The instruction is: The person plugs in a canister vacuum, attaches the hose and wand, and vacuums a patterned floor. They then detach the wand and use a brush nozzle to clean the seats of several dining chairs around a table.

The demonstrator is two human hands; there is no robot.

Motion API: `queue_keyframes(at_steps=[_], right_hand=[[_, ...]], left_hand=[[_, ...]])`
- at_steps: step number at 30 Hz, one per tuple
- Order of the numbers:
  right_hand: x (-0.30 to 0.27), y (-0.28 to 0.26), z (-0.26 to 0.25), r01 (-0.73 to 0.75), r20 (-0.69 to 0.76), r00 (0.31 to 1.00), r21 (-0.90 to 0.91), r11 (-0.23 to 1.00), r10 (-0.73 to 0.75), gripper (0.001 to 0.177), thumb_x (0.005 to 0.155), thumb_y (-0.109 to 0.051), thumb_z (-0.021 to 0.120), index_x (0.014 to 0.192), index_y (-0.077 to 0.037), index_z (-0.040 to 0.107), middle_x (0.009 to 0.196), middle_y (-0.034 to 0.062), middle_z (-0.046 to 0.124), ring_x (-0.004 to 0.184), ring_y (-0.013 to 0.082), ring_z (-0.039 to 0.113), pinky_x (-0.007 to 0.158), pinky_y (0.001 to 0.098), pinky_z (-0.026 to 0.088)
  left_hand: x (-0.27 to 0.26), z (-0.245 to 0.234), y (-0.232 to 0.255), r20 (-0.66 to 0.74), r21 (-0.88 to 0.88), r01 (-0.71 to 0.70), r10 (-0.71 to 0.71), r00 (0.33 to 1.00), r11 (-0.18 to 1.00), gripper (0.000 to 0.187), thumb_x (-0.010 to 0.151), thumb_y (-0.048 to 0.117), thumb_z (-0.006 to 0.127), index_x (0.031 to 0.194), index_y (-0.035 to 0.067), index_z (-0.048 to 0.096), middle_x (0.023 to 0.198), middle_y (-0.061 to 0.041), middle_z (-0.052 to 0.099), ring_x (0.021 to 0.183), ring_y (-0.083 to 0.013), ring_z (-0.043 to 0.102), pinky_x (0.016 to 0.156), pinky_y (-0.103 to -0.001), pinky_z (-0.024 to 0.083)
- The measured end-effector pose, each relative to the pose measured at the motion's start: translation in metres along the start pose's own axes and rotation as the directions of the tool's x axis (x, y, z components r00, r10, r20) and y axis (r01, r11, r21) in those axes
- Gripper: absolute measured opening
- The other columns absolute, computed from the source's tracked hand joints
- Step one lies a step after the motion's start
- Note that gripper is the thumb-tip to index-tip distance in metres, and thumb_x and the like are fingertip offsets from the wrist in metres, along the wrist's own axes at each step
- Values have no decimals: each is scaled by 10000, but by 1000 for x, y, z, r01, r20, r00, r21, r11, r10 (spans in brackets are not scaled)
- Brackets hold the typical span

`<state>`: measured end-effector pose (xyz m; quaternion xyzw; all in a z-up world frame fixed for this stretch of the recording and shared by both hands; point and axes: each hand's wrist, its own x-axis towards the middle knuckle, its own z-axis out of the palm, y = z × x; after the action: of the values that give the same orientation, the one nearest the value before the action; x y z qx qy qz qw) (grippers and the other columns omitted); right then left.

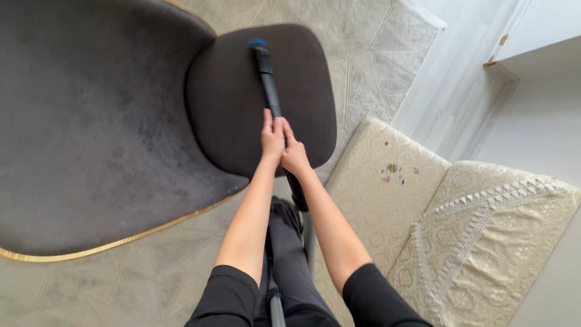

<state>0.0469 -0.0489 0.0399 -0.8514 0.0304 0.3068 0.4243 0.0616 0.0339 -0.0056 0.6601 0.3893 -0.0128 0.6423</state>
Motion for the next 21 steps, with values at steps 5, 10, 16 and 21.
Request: queue_keyframes(at_steps=[5, 10, 16, 21], right_hand=[[-24, -3, 41, 165, 250, 961, -161, 973, -121, 801, 837, -483, 662, 1531, -562, 269, 1125, 311, 699, 1149, 477, 637, 1086, 518, 484], [-69, 27, 47, 223, 316, 941, -319, 921, -119, 796, 845, -540, 644, 1542, -566, 261, 918, 350, 704, 1025, 509, 681, 994, 521, 535], [-109, 56, 12, 51, 92, 995, -204, 978, -33, 771, 868, -364, 629, 1555, -459, 290, 911, 425, 665, 1019, 559, 653, 940, 602, 513], [-163, 74, 4, -141, -241, 964, -97, 985, 114, 807, 865, -256, 570, 1587, -416, 247, 892, 402, 665, 973, 564, 649, 902, 592, 508]], left_hand=[[-26, -53, -68, -286, -58, 32, -47, 957, 998, 588, 1046, 422, 517, 1594, 317, 329, 1548, -169, 470, 1412, -330, 463, 1177, -448, 411], [-73, -57, -104, -376, -107, 34, -72, 924, 994, 588, 1064, 375, 512, 1610, 284, 314, 1574, -205, 414, 1440, -343, 415, 1201, -431, 367], [-116, -10, -82, -126, -98, -42, 29, 992, 994, 590, 1050, 302, 508, 1601, 189, 329, 1550, -248, 420, 1410, -418, 416, 1174, -516, 382], [-161, 14, -79, 260, 53, 75, -86, 962, 996, 600, 1019, 411, 530, 1581, 376, 324, 1381, -278, 592, 1303, -449, 537, 1087, -526, 479]])
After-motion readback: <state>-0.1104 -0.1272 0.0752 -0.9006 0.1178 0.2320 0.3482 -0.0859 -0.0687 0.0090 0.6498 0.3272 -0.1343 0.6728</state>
